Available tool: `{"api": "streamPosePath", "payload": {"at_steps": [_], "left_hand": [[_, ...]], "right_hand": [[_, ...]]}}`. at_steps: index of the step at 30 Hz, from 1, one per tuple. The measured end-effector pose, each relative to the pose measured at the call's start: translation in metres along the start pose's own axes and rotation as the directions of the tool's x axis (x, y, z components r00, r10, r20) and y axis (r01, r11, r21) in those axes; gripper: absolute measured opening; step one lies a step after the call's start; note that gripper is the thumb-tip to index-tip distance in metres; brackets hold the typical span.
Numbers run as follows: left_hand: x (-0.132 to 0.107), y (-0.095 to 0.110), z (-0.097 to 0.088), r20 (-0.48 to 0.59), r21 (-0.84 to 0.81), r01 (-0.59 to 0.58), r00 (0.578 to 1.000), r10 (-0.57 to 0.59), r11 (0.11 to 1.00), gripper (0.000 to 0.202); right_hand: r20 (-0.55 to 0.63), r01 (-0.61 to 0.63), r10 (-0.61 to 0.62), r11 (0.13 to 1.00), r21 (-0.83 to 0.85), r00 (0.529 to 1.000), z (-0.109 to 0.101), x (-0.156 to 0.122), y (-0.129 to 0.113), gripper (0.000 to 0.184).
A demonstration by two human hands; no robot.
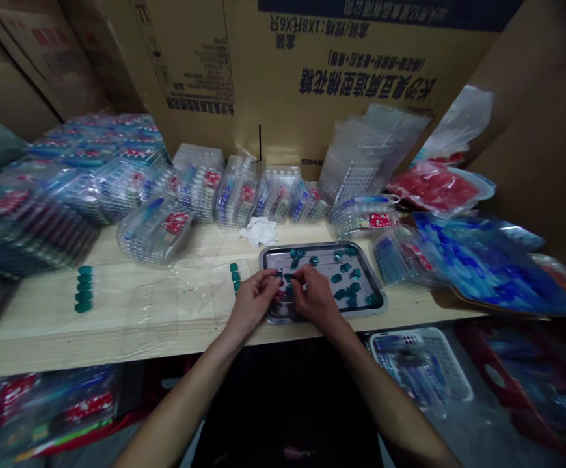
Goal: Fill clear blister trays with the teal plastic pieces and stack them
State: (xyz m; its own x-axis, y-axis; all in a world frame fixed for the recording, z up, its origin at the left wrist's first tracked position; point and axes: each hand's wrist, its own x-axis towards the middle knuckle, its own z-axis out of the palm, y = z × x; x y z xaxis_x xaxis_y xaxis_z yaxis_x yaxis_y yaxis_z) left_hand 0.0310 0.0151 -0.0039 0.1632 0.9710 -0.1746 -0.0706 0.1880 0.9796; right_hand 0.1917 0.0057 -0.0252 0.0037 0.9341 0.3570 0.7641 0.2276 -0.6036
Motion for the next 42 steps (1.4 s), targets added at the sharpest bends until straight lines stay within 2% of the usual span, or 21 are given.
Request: {"api": "streamPosePath", "payload": {"at_steps": [1,3,5,7,11,14,16,20,23,25,27,29,31,33,34,36,38,42], "left_hand": [[0.004,-0.004,0.008,0.006,-0.092,0.051,0.999,-0.050,0.994,0.044],[0.010,-0.011,0.016,-0.008,-0.185,0.080,0.997,-0.083,0.980,0.041],[0.011,-0.016,0.015,-0.027,-0.170,0.061,0.997,-0.066,0.984,0.035],[0.009,-0.018,0.010,-0.030,-0.087,0.025,0.999,-0.028,0.996,0.033],[0.003,-0.019,0.004,-0.017,0.101,-0.088,0.996,0.091,0.991,0.029],[-0.005,-0.019,0.005,-0.048,0.168,-0.137,0.988,0.147,0.976,0.031],[-0.012,-0.020,0.007,-0.064,0.124,-0.131,0.988,0.140,0.984,0.034],[-0.026,-0.015,0.003,0.003,-0.130,0.018,1.000,-0.017,0.991,0.032],[-0.029,-0.005,-0.015,-0.036,-0.196,0.055,0.997,-0.063,0.979,0.035],[-0.029,0.003,-0.038,-0.113,-0.135,0.023,0.993,-0.039,0.991,0.037],[-0.027,0.010,-0.065,-0.206,0.028,-0.054,0.977,0.059,0.998,0.036],[-0.026,0.011,-0.089,-0.230,0.287,-0.148,0.948,0.218,0.946,0.029],[-0.027,0.006,-0.102,-0.145,0.502,-0.202,0.939,0.312,0.841,0.022],[-0.028,-0.005,-0.104,0.000,0.630,-0.257,0.944,0.331,0.733,0.018],[-0.028,-0.011,-0.102,0.077,0.665,-0.297,0.940,0.334,0.685,0.018],[-0.027,-0.023,-0.096,0.222,0.704,-0.395,0.912,0.345,0.591,0.017],[-0.025,-0.031,-0.091,0.309,0.717,-0.463,0.881,0.357,0.521,0.022],[-0.028,-0.035,-0.089,0.360,0.755,-0.496,0.860,0.361,0.429,0.028]], "right_hand": [[0.011,-0.005,0.005,0.999,0.036,1.000,0.000,-0.001,-0.004,0.003],[0.051,-0.030,0.025,0.994,0.104,0.998,0.000,-0.002,-0.008,0.003],[0.114,-0.067,0.047,0.983,0.174,0.992,-0.002,-0.002,-0.010,0.004],[0.165,-0.093,0.062,0.978,0.187,0.984,-0.002,-0.003,-0.012,0.006],[0.141,-0.019,0.023,0.999,-0.030,0.990,0.000,-0.006,-0.020,0.009],[0.118,0.037,-0.019,0.988,-0.152,0.993,0.002,-0.010,-0.025,0.012],[0.123,0.016,0.002,0.989,-0.150,0.992,0.002,-0.012,-0.024,0.013],[0.128,0.047,-0.043,0.998,-0.030,0.991,0.004,-0.011,-0.023,0.011],[0.118,0.113,-0.121,0.991,0.075,0.986,0.006,-0.009,-0.032,0.011],[0.127,0.131,-0.149,0.981,0.143,0.981,0.006,-0.009,-0.039,0.018],[0.152,0.154,-0.175,0.978,0.143,0.973,0.005,-0.010,-0.047,0.026],[0.226,0.216,-0.229,0.973,0.080,0.947,0.005,-0.016,-0.053,0.026],[0.357,0.318,-0.306,0.948,0.027,0.883,0.007,-0.024,-0.058,0.024],[0.462,0.393,-0.348,0.920,0.000,0.816,0.013,-0.032,-0.063,0.024],[0.491,0.409,-0.351,0.912,-0.012,0.797,0.016,-0.036,-0.064,0.024],[0.513,0.409,-0.337,0.912,-0.031,0.789,0.022,-0.040,-0.066,0.027],[0.515,0.396,-0.325,0.918,-0.032,0.793,0.026,-0.042,-0.066,0.029],[0.511,0.398,-0.332,0.917,-0.022,0.793,0.028,-0.042,-0.065,0.031]]}}
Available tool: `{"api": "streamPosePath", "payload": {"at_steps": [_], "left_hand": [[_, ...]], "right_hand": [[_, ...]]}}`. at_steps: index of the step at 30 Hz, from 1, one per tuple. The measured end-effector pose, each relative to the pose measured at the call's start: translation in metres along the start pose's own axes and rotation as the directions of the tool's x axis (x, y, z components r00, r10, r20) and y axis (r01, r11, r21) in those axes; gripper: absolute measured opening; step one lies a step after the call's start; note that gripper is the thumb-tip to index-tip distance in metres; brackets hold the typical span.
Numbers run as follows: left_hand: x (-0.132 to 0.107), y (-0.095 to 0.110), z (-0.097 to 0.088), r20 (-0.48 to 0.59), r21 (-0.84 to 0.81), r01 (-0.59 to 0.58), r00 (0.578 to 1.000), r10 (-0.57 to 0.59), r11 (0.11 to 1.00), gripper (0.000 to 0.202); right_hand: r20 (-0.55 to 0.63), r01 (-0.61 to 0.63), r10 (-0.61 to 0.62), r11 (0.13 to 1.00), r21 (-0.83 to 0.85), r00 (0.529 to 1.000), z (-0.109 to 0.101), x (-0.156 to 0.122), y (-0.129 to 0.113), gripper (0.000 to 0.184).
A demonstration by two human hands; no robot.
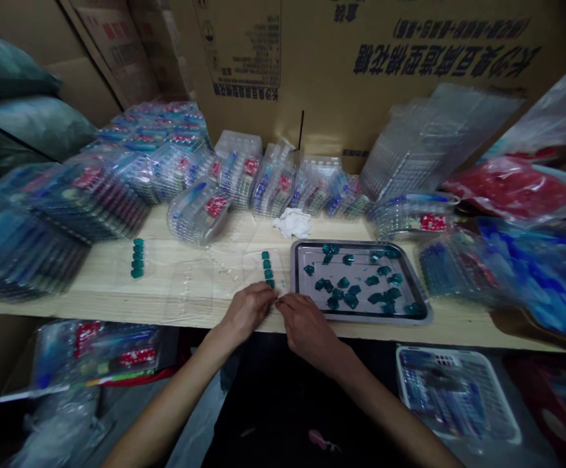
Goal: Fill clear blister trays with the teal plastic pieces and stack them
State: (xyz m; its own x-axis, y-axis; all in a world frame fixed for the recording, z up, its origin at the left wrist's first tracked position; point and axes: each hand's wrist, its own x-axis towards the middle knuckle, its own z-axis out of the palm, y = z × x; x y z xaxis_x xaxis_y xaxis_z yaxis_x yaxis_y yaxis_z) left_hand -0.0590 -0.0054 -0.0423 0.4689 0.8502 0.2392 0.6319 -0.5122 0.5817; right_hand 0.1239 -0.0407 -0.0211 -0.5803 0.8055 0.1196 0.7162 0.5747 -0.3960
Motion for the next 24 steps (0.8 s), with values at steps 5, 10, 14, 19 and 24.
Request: {"api": "streamPosePath", "payload": {"at_steps": [5,10,14,19,24], "left_hand": [[-0.010,0.011,0.006,-0.041,0.020,0.043,0.998,-0.042,0.999,0.029],[-0.023,0.018,-0.004,-0.203,-0.110,0.122,0.969,-0.142,0.986,0.032],[-0.043,-0.005,-0.049,-0.521,0.025,0.357,0.802,-0.293,0.934,0.025],[-0.069,-0.057,-0.100,-0.602,0.096,0.866,0.444,-0.664,0.492,0.047],[-0.075,-0.078,-0.110,-0.482,-0.281,0.854,0.270,-0.834,0.438,0.056]], "right_hand": [[-0.051,0.021,-0.022,1.000,-0.016,0.998,0.007,-0.004,0.000,0.034],[-0.094,0.058,-0.065,0.995,-0.077,0.993,0.018,-0.003,0.000,0.038],[-0.062,0.020,-0.030,0.988,-0.156,0.998,0.021,0.004,-0.001,0.034],[-0.028,0.054,-0.061,0.977,-0.207,0.998,0.018,0.016,-0.006,0.031],[-0.154,0.038,-0.059,0.990,-0.134,0.986,0.012,0.021,-0.005,0.024]]}}
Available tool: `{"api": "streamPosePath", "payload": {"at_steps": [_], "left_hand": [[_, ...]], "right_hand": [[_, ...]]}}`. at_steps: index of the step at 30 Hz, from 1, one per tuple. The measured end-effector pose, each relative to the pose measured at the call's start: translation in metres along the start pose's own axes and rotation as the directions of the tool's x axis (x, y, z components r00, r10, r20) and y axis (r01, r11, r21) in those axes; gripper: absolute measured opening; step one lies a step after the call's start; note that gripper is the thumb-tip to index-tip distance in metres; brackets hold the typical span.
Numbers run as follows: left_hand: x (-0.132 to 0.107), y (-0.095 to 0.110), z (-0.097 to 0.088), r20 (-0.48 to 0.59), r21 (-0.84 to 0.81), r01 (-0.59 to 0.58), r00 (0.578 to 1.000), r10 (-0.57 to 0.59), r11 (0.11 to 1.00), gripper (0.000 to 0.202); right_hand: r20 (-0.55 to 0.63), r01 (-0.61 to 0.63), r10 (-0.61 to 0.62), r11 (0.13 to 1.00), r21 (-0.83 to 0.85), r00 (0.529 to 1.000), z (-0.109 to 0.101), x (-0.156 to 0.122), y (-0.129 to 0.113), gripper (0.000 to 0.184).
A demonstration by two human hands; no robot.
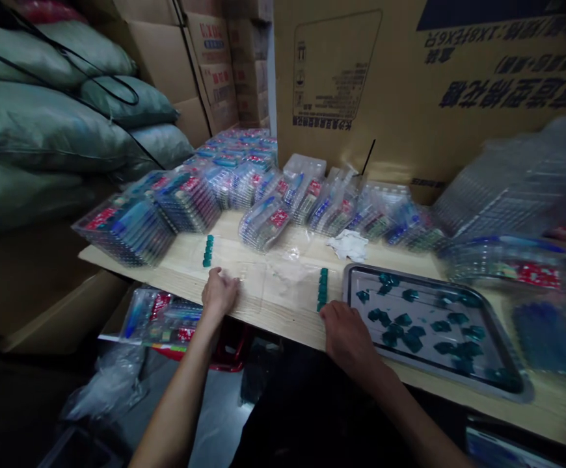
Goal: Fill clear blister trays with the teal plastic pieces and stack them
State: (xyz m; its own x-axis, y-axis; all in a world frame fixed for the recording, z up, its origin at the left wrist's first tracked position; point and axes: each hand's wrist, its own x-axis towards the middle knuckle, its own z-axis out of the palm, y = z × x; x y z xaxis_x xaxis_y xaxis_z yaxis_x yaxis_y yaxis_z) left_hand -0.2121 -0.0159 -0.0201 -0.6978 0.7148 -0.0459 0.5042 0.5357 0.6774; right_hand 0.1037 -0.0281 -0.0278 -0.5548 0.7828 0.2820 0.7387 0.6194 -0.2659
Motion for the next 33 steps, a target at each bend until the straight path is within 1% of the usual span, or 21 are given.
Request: {"api": "streamPosePath", "payload": {"at_steps": [2,3,5,7,9,12,14,15,17,19,20,22,24,26,27,30,32,33], "left_hand": [[0.003,0.000,0.001,0.013,-0.201,0.053,0.999,-0.052,0.978,0.047],[0.005,0.001,0.000,0.031,-0.271,0.066,0.998,-0.059,0.960,0.040],[0.008,0.001,-0.005,0.062,-0.346,0.075,0.996,-0.057,0.935,0.029],[0.010,0.000,-0.017,0.058,-0.411,0.077,0.997,-0.058,0.908,0.026],[0.012,-0.002,-0.034,0.021,-0.456,0.065,0.998,-0.063,0.888,0.025],[0.013,-0.008,-0.063,-0.074,-0.517,0.036,0.994,-0.086,0.855,0.024],[0.012,-0.013,-0.082,-0.126,-0.545,0.026,0.986,-0.113,0.838,0.022],[0.012,-0.015,-0.090,-0.131,-0.555,0.034,0.983,-0.128,0.831,0.021],[0.010,-0.020,-0.101,-0.106,-0.577,0.067,0.982,-0.155,0.814,0.020],[0.008,-0.026,-0.104,-0.076,-0.615,0.092,0.982,-0.175,0.783,0.020],[0.007,-0.028,-0.102,-0.061,-0.637,0.098,0.982,-0.177,0.765,0.021],[0.003,-0.030,-0.089,-0.002,-0.668,0.122,0.986,-0.166,0.734,0.025],[-0.002,-0.027,-0.067,0.127,-0.678,0.170,0.985,-0.115,0.715,0.030],[-0.009,-0.018,-0.039,0.270,-0.682,0.212,0.962,-0.028,0.700,0.032],[-0.014,-0.012,-0.024,0.317,-0.691,0.218,0.948,0.017,0.690,0.032],[-0.033,0.010,0.016,0.394,-0.700,0.227,0.914,0.100,0.677,0.030],[-0.048,0.025,0.037,0.443,-0.694,0.220,0.881,0.165,0.685,0.028],[-0.054,0.031,0.044,0.460,-0.694,0.208,0.864,0.204,0.689,0.028]], "right_hand": [[-0.103,-0.003,0.014,0.995,0.104,0.995,-0.005,0.000,0.000,0.020],[-0.157,0.004,0.020,0.989,0.150,0.987,-0.009,0.000,-0.001,0.019],[-0.256,0.024,0.027,0.981,0.194,0.966,-0.018,0.000,-0.005,0.017],[-0.326,0.037,0.025,0.983,0.182,0.945,-0.028,0.001,-0.011,0.016],[-0.358,0.043,0.014,0.988,0.150,0.934,-0.037,0.001,-0.020,0.016],[-0.345,0.079,-0.038,0.991,0.107,0.938,-0.041,0.000,-0.037,0.017],[-0.275,0.112,-0.085,0.990,0.084,0.958,-0.038,-0.004,-0.048,0.018],[-0.230,0.126,-0.106,0.989,0.075,0.967,-0.035,-0.007,-0.052,0.019],[-0.154,0.123,-0.111,0.990,0.070,0.982,-0.031,-0.014,-0.056,0.023],[-0.113,0.079,-0.069,0.994,0.082,0.991,-0.031,-0.018,-0.051,0.024],[-0.099,0.052,-0.043,0.995,0.090,0.994,-0.033,-0.019,-0.047,0.024],[-0.084,-0.001,0.010,0.995,0.103,0.996,-0.042,-0.020,-0.035,0.019],[-0.116,-0.036,0.049,0.993,0.116,0.992,-0.054,-0.019,-0.026,0.013],[-0.174,-0.069,0.090,0.990,0.122,0.981,-0.067,-0.019,-0.020,0.009],[-0.207,-0.073,0.096,0.990,0.120,0.974,-0.073,-0.019,-0.019,0.009],[-0.284,-0.046,0.067,0.996,0.078,0.957,-0.088,-0.019,-0.016,0.006],[-0.332,-0.009,0.020,0.999,0.034,0.943,-0.097,-0.017,-0.015,0.006],[-0.358,0.007,-0.002,1.000,0.012,0.934,-0.101,-0.014,-0.016,0.007]]}}
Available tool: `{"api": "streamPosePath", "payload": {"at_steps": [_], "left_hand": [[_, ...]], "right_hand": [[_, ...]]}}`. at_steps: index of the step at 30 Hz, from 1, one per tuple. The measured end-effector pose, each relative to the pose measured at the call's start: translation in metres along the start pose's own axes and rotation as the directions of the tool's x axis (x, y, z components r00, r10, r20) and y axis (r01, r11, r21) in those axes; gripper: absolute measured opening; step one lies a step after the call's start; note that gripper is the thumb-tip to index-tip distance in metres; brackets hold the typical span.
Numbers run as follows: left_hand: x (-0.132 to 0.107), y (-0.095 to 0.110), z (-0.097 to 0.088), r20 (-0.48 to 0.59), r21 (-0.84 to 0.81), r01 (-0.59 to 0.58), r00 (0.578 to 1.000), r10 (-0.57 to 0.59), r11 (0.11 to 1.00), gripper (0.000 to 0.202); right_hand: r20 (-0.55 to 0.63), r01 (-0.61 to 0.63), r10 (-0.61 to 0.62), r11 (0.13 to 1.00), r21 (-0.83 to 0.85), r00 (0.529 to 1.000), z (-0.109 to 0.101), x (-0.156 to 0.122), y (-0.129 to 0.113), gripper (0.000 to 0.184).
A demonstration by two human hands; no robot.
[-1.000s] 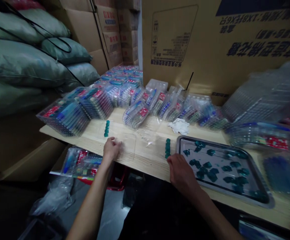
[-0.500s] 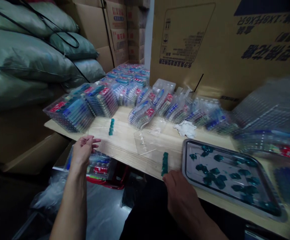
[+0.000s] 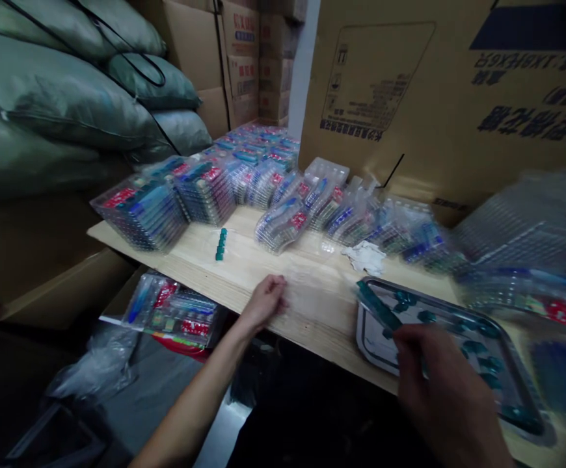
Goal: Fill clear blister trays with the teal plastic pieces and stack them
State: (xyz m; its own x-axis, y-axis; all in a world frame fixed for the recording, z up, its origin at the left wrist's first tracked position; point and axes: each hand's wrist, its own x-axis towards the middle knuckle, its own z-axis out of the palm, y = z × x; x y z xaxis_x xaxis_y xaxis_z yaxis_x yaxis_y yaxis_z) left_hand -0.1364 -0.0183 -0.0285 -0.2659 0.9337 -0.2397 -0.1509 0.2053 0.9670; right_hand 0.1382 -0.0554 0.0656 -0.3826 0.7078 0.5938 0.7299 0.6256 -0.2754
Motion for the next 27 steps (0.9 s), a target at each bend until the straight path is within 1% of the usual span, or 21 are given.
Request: {"api": "streamPosePath", "payload": {"at_steps": [1,2,3,4,5,6,7,8,9,11,12,13,14,15,17,19,20,22,24,25,27], "left_hand": [[-0.001,-0.001,0.007,0.032,0.010,-0.018,0.999,0.018,1.000,0.029],[-0.003,0.000,0.010,0.040,0.015,-0.044,0.998,0.043,0.999,0.030],[-0.004,0.003,0.008,0.018,0.014,-0.074,0.997,0.074,0.997,0.031],[-0.005,0.007,0.000,-0.029,0.011,-0.106,0.994,0.106,0.994,0.033],[-0.006,0.014,-0.012,-0.107,0.001,-0.140,0.984,0.139,0.990,0.034],[-0.007,0.022,-0.029,-0.202,-0.010,-0.175,0.965,0.169,0.985,0.035],[-0.008,0.031,-0.048,-0.300,-0.020,-0.207,0.934,0.192,0.978,0.036],[-0.010,0.041,-0.069,-0.436,-0.033,-0.255,0.874,0.216,0.966,0.035],[-0.013,0.051,-0.089,-0.534,-0.033,-0.295,0.813,0.233,0.955,0.035],[-0.023,0.070,-0.124,-0.669,-0.039,-0.368,0.700,0.249,0.929,0.035],[-0.029,0.078,-0.136,-0.700,-0.049,-0.389,0.670,0.246,0.920,0.035],[-0.036,0.085,-0.144,-0.711,-0.063,-0.402,0.660,0.242,0.913,0.036],[-0.042,0.091,-0.148,-0.708,-0.077,-0.411,0.664,0.241,0.909,0.036],[-0.048,0.095,-0.149,-0.697,-0.088,-0.418,0.674,0.244,0.904,0.036],[-0.054,0.101,-0.142,-0.669,-0.106,-0.429,0.698,0.255,0.897,0.037],[-0.055,0.103,-0.129,-0.641,-0.128,-0.427,0.725,0.254,0.895,0.039],[-0.054,0.104,-0.121,-0.620,-0.145,-0.415,0.746,0.245,0.898,0.040],[-0.051,0.105,-0.104,-0.563,-0.172,-0.384,0.794,0.229,0.907,0.040],[-0.047,0.105,-0.084,-0.495,-0.169,-0.370,0.834,0.246,0.914,0.037],[-0.046,0.104,-0.073,-0.453,-0.149,-0.372,0.850,0.271,0.916,0.037],[-0.042,0.103,-0.050,-0.359,-0.066,-0.399,0.865,0.351,0.915,0.039]], "right_hand": [[-0.022,0.022,-0.023,1.000,-0.008,1.000,-0.001,0.005,-0.002,0.008],[-0.042,0.054,-0.054,0.999,-0.006,0.998,-0.001,0.009,-0.006,0.009],[-0.056,0.086,-0.085,0.996,0.011,0.995,0.002,0.014,-0.012,0.011],[-0.062,0.120,-0.117,0.992,0.045,0.991,0.007,0.019,-0.019,0.013],[-0.058,0.155,-0.150,0.984,0.089,0.987,0.014,0.023,-0.028,0.015],[-0.034,0.177,-0.174,0.974,0.140,0.984,0.023,0.026,-0.037,0.018],[-0.002,0.196,-0.199,0.963,0.185,0.980,0.035,0.029,-0.047,0.021],[0.038,0.209,-0.222,0.954,0.215,0.974,0.048,0.030,-0.056,0.023],[0.094,0.223,-0.249,0.948,0.227,0.964,0.063,0.031,-0.065,0.026],[0.208,0.244,-0.291,0.943,0.225,0.934,0.094,0.032,-0.080,0.028],[0.276,0.248,-0.304,0.944,0.219,0.912,0.109,0.033,-0.087,0.029],[0.343,0.247,-0.308,0.946,0.210,0.887,0.123,0.035,-0.092,0.030],[0.410,0.243,-0.307,0.949,0.201,0.859,0.136,0.037,-0.096,0.031],[0.469,0.239,-0.304,0.951,0.195,0.829,0.148,0.040,-0.099,0.032],[0.552,0.228,-0.301,0.953,0.198,0.778,0.165,0.046,-0.100,0.034],[0.582,0.211,-0.309,0.950,0.231,0.752,0.171,0.052,-0.097,0.039],[0.580,0.200,-0.312,0.947,0.250,0.752,0.170,0.054,-0.093,0.042],[0.555,0.166,-0.281,0.954,0.250,0.783,0.157,0.054,-0.082,0.045],[0.536,0.118,-0.195,0.978,0.174,0.821,0.135,0.049,-0.067,0.044],[0.537,0.092,-0.140,0.989,0.115,0.832,0.123,0.044,-0.059,0.042],[0.558,0.057,-0.047,0.998,-0.001,0.829,0.101,0.031,-0.042,0.037]]}}
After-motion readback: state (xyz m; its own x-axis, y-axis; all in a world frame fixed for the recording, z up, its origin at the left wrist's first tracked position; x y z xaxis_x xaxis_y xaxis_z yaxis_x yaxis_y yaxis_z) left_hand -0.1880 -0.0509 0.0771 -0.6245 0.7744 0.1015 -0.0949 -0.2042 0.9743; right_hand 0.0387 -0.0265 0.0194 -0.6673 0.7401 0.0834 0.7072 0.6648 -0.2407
